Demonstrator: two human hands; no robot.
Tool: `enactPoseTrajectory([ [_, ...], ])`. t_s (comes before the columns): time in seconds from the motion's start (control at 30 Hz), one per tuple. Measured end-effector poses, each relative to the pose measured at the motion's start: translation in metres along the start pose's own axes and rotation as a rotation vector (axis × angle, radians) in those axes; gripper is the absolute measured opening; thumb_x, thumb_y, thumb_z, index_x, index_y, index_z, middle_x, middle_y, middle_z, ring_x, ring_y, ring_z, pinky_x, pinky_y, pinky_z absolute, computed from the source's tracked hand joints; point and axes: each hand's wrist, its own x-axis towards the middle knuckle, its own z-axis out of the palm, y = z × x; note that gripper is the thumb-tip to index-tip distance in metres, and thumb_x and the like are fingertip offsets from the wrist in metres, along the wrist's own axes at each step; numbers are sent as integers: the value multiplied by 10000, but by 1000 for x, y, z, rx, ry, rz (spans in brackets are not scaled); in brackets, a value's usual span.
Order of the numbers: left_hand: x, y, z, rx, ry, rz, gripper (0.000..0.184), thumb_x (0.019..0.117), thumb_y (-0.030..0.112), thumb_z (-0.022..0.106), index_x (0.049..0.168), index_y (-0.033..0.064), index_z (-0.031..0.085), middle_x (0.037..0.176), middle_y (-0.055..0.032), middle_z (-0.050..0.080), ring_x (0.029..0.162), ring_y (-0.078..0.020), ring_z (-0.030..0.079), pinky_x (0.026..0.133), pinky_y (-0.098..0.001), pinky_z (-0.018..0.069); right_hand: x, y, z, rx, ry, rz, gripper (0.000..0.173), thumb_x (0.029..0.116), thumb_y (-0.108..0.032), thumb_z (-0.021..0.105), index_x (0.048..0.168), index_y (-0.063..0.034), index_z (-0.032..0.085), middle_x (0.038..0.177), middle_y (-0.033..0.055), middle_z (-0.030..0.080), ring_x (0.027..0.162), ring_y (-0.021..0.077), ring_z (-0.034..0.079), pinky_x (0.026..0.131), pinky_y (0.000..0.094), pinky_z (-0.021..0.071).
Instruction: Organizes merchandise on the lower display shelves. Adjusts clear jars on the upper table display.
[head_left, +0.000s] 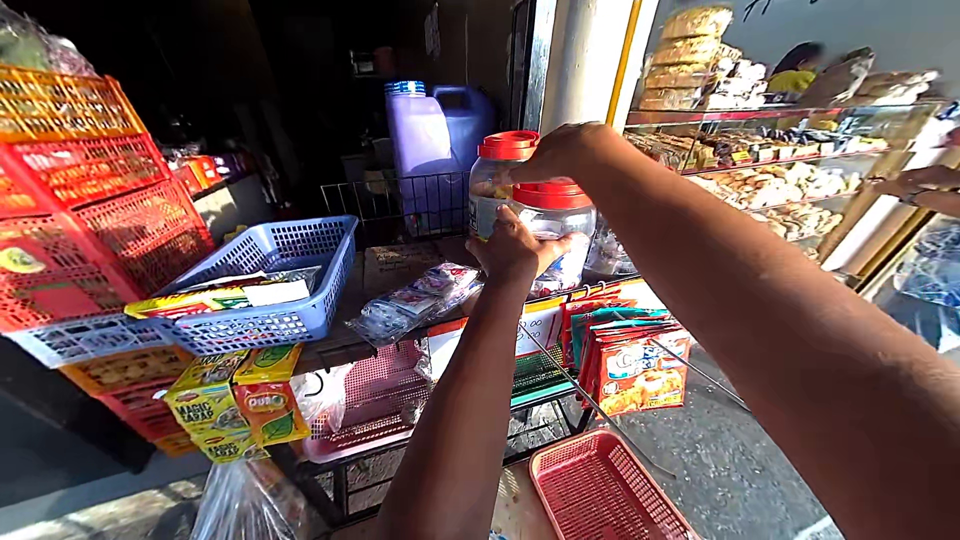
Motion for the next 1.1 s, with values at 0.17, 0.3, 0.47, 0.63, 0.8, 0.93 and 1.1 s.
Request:
enactPoseTrajectory([
  [0.17, -2, 0, -2, -10, 3, -8, 1264, 682, 845, 682, 1551, 23, 272, 1342, -177, 626, 1220, -317, 627, 1087, -659, 360, 6, -6, 2, 27, -56, -12, 775, 853, -639, 711, 1150, 76, 692, 1267, 297, 635, 1259, 450, 565, 1028, 696, 389],
  [0.3, 0, -4, 1, -27, 7, 8, 1233, 690, 824, 686, 1528, 20, 271, 1320, -184, 626, 1210, -322, 625, 1094, -667, 337, 25, 35, -2, 312, -217, -301, 594, 892, -293, 801, 1373, -27, 578, 1248, 265, 632, 1132, 413, 599, 946, 625, 462],
  [0.47, -1, -6, 2, -89, 22, 28, 1245, 647, 848, 689, 1509, 34, 309, 1288, -168, 648, 1188, -309, 634, 1093, -667, 330, 14, 62, 11, 635, -230, -433, 763, 750, 94, 761, 1438, -87, 483, 1289, 188, 631, 1138, 313, 623, 930, 478, 530],
  [0.63, 1, -6, 4, -85, 35, 26, 1237, 649, 846, 685, 1515, 51, 302, 1267, -158, 657, 1168, -307, 646, 1074, -678, 351, 12, 66, 11, 603, -311, -525, 649, 848, 24, 575, 1478, -52, 440, 1412, 179, 540, 1197, 255, 565, 972, 433, 485],
  [0.8, 1, -2, 1, -33, 4, -4, 1271, 664, 833, 699, 1548, 39, 248, 1341, -158, 625, 1220, -300, 624, 1100, -676, 330, 10, 34, 2, 118, 33, -172, 893, 887, -825, 462, 1325, -68, 642, 1340, 218, 636, 1316, 408, 554, 1054, 700, 389],
  [0.93, 0, 0, -1, 2, 6, -15, 1272, 668, 871, 663, 1544, 33, 276, 1349, -163, 622, 1222, -301, 627, 1080, -664, 367, -5, -5, 2, -137, 24, -3, 935, 838, -837, 516, 1061, 49, 710, 1205, 306, 653, 1219, 475, 585, 950, 724, 397],
  [1.1, 3, -3, -2, -11, -13, -6, 1230, 700, 789, 704, 1567, 42, 252, 1362, -184, 611, 1236, -326, 616, 1080, -683, 350, 6, 5, -11, 215, -293, -344, 630, 970, -138, 679, 1532, -76, 402, 1335, 237, 586, 1200, 368, 579, 996, 570, 463],
])
